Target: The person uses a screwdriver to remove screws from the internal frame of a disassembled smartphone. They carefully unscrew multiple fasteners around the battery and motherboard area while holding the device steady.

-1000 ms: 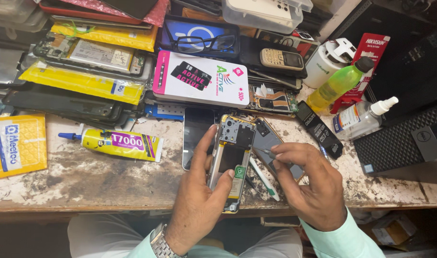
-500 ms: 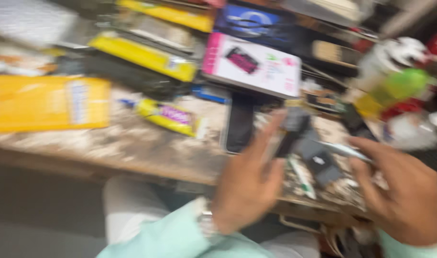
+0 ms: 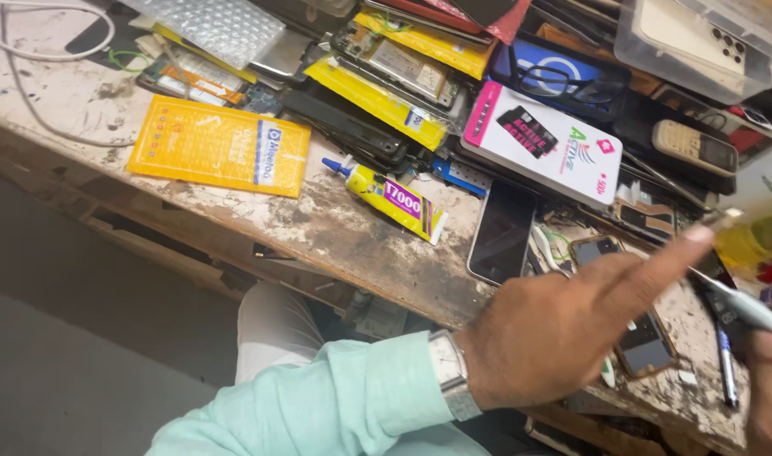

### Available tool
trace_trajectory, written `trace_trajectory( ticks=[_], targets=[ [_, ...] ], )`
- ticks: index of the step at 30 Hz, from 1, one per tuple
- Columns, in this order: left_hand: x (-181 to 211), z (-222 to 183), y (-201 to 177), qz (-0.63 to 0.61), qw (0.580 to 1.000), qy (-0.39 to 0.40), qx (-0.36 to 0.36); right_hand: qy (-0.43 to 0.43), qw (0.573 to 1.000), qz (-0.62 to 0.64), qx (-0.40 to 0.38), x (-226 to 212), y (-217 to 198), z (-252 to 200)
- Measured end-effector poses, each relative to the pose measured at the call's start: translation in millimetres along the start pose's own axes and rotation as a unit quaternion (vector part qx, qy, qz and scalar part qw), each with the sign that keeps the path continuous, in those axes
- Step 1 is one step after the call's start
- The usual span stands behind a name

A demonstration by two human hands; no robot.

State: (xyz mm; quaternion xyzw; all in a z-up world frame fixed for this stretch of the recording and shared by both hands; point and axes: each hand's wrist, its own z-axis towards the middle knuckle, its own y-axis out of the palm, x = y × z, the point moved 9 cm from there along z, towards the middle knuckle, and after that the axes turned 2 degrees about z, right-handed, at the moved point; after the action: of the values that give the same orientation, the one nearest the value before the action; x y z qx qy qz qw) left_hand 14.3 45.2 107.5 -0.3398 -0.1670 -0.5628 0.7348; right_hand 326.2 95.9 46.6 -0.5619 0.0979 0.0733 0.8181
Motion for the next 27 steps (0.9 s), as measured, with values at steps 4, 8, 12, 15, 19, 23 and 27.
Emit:
trace_trajectory(
  ticks=[4, 8, 12, 15, 19, 23, 27],
  targets=[
    [-3, 1, -8, -0.042, 0.998, -0.025, 0.035, -0.167, 0.971, 0.163, 0.048, -92, -53, -4],
    [-35, -4, 1, -0.107, 0.982, -0.156, 0.020, -0.210, 0.976, 0.011, 0.063, -151, -81, -8],
    [-51, -7, 17, -0.183, 0.949, -0.256, 0.027, -0.222, 0.968, 0.119, 0.014, -175, -90, 0],
    [-50, -5, 17, -0.215, 0.949, -0.227, 0.049, -0.193, 0.980, -0.030, 0.035, -173, -87, 7],
    [-56, -11, 25, -0.259, 0.934, -0.237, 0.068, -0.321, 0.940, 0.092, 0.066, -187, -99, -3],
    [-68, -18, 35, -0.259, 0.922, -0.282, 0.060, -0.320, 0.941, 0.085, 0.072, -185, -94, -2],
    [-67, -20, 36, -0.219, 0.936, -0.270, 0.059, -0.271, 0.958, 0.060, 0.079, -179, -88, 5]
  ],
)
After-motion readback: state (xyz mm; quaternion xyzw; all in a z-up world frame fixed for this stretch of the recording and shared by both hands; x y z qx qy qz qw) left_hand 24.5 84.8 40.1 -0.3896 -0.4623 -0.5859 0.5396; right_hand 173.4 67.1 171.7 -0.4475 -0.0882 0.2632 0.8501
